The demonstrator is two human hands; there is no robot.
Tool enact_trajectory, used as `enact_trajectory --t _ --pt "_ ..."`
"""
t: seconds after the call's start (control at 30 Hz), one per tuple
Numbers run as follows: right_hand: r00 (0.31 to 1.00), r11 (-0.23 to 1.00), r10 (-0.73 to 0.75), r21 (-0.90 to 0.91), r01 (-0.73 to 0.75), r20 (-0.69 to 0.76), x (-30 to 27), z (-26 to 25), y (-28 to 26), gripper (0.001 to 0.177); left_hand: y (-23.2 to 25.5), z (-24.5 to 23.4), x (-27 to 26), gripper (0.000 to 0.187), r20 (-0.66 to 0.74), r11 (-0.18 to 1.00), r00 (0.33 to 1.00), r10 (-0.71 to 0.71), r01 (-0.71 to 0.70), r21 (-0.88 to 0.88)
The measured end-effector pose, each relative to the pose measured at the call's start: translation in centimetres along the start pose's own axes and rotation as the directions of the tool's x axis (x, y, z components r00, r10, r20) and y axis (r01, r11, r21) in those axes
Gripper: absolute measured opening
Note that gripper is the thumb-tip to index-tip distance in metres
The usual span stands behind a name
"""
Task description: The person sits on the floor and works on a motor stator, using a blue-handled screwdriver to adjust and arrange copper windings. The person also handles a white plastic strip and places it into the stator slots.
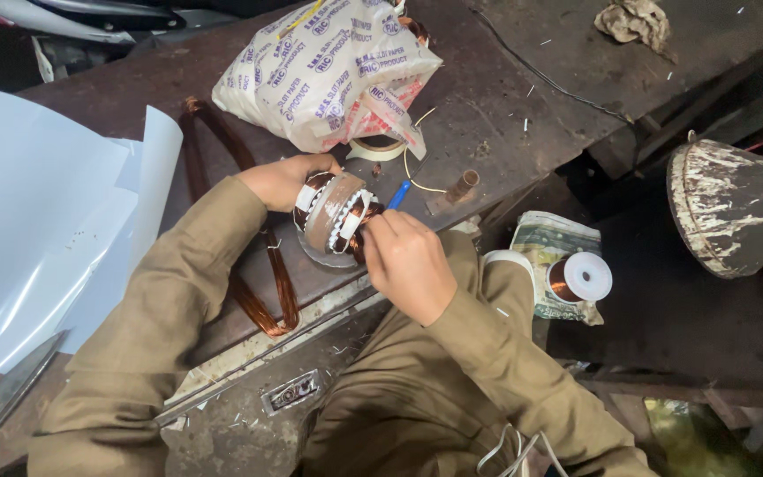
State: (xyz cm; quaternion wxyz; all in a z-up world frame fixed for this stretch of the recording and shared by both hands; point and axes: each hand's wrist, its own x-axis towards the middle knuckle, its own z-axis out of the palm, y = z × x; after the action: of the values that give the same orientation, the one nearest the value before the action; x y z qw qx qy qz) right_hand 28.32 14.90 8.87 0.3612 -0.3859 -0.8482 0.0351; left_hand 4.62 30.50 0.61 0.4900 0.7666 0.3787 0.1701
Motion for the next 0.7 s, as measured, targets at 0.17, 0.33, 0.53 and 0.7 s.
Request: enact_trajectory --t 0.17,0.33,0.53,0.7 --pt "0.999 1.000 -0.012 0.000 0.012 -0.035 -0.11 0.19 -0.04 0.010 0.26 0.18 -0.11 0.044 -0.014 0.998 1.000 0.002 -0.001 0.068" --pt "0.997 0.997 -0.077 -0.023 0.077 0.013 0.19 -0.32 0.08 0.011 0.34 0.11 -0.18 0.046 -0.017 0.998 0.998 -0.060 0.060 0.018" --pt "0.973 0.977 -0.186 -0.082 0.198 0.138 0.60 -0.26 0.57 0.017 0.19 0.00 0.07 0.044 0.002 0.996 0.998 0.058 -0.058 0.063" --pt "0.995 0.995 -0.096 0.031 0.095 0.031 -0.15 0.44 0.89 0.018 -0.32 0.09 0.10 0.045 0.010 1.000 1.000 0.005 -0.005 0.022"
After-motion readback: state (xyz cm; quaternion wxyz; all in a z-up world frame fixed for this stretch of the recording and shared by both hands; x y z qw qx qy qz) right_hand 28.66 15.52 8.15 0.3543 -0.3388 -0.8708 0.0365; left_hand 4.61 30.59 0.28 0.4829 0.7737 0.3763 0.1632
